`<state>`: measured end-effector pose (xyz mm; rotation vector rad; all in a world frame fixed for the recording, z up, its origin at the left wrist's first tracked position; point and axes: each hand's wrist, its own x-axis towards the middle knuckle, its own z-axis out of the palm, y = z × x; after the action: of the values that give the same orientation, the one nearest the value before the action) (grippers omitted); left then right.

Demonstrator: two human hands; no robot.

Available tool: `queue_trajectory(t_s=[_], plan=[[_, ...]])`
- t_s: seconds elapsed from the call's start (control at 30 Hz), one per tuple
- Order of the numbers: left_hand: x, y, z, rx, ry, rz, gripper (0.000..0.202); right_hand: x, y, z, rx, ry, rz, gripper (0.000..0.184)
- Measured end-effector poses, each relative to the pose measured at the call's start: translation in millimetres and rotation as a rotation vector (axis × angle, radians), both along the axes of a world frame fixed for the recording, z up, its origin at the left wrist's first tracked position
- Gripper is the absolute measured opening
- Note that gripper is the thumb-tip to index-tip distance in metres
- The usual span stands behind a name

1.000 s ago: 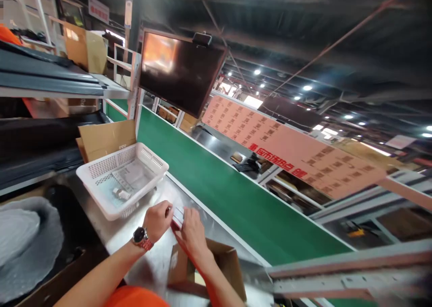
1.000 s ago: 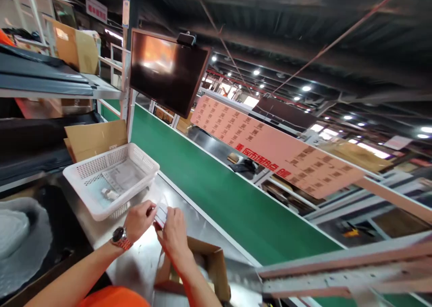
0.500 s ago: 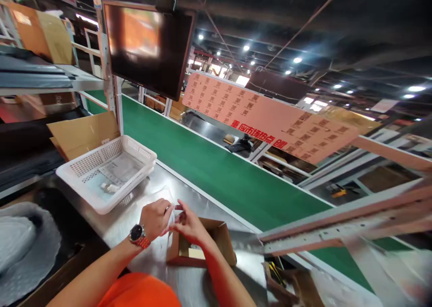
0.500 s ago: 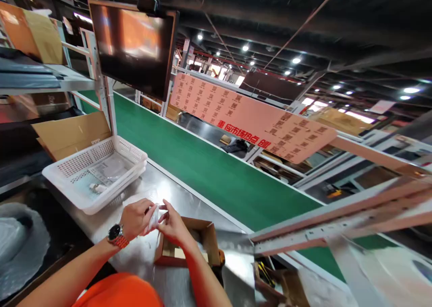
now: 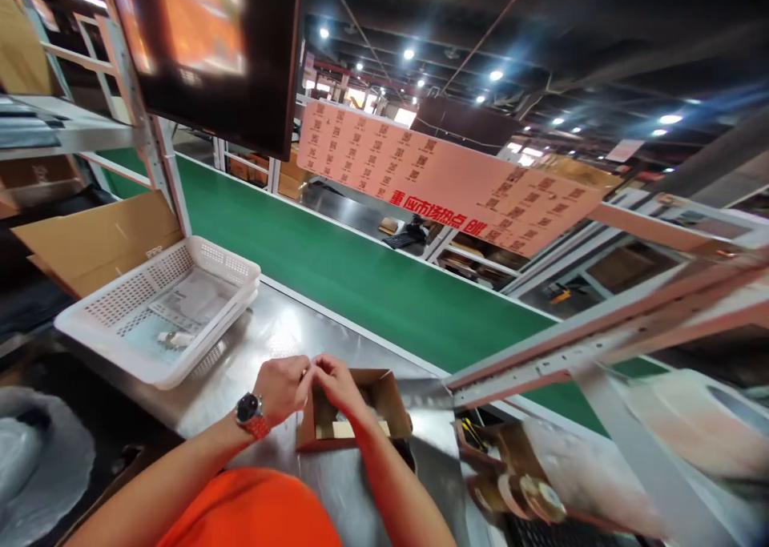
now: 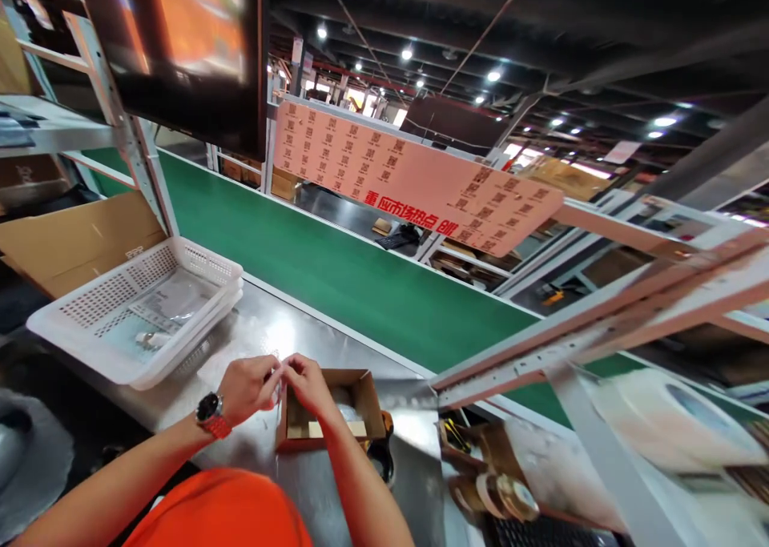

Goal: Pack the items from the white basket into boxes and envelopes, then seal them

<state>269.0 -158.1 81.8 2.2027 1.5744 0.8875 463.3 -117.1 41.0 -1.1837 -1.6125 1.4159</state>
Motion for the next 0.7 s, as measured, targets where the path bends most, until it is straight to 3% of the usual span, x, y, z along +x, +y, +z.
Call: queue_trajectory(t_s=[0.07, 0.17, 0.3, 0.37, 0.53, 0.7], plan=[[1, 1, 0.4, 0.026, 0.037, -0.035, 0.037, 2, 1, 1.1, 0.050, -0.048, -0.069, 0.041], [-7, 9, 5.1, 0.035, -0.042, 0.047, 0.039, 14, -3, 5.8, -0.002, 0.031, -0.106, 0.055], [-16, 19, 9.6, 0.052, -0.181, 0.088, 0.034, 19, -14, 7.7, -0.281, 0.253, 0.071, 0.070], [-16, 20, 9.9, 0.061, -0.212, 0.093, 0.032, 13, -21, 6.7, -0.343, 0.338, 0.114, 0.072], [-20, 20, 10.7, 0.046, -0.282, 0.115, 0.031, -1, -32, 10.7, -0.209, 0.443, 0.047, 0.083], [-19, 18, 7.8, 0.049, -0.310, 0.105, 0.030, -4, -39, 12.4, -0.085, 0.311, 0.010, 0.068]])
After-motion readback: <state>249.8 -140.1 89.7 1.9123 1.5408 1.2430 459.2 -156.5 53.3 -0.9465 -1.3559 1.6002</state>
